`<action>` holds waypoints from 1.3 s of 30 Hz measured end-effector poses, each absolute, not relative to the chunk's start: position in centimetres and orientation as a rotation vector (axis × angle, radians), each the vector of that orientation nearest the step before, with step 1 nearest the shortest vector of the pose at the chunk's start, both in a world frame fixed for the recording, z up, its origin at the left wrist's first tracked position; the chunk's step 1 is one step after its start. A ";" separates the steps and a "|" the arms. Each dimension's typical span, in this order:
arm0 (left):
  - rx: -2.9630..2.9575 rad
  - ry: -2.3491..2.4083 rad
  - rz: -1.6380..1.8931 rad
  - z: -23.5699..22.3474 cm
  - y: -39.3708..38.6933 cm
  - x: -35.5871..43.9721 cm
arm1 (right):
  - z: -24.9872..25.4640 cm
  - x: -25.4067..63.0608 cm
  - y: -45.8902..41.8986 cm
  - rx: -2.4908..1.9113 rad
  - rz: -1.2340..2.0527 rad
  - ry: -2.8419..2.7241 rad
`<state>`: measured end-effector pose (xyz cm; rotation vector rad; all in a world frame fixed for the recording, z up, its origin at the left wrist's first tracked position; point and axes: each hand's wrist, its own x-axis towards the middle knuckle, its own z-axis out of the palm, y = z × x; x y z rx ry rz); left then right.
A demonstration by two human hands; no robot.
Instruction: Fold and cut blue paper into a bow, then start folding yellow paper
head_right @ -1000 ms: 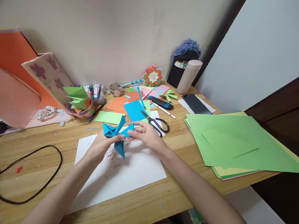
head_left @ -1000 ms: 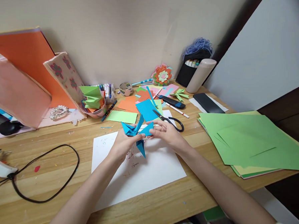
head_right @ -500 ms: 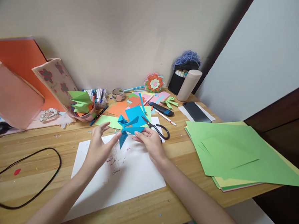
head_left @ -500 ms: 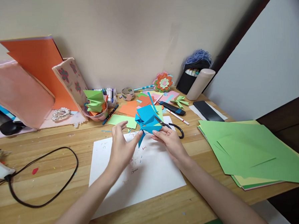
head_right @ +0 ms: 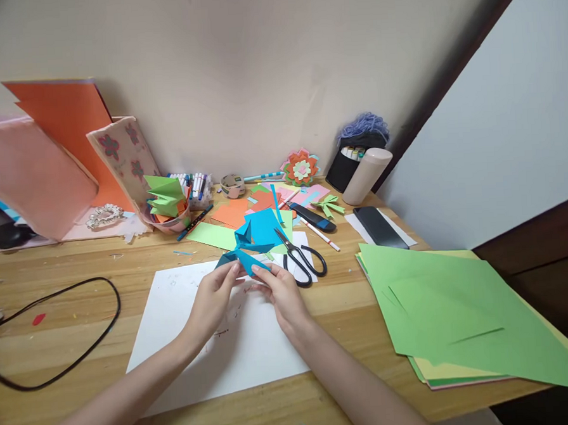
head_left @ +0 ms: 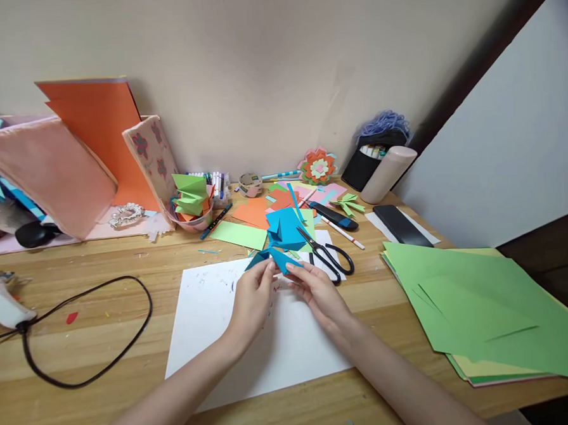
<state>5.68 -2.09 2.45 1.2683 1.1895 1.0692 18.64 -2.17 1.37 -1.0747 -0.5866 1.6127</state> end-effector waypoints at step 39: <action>0.754 1.379 1.321 1.8 -1.2 7.0 | 0.1 18.8 -1.2 -1.296 1.153 -1.057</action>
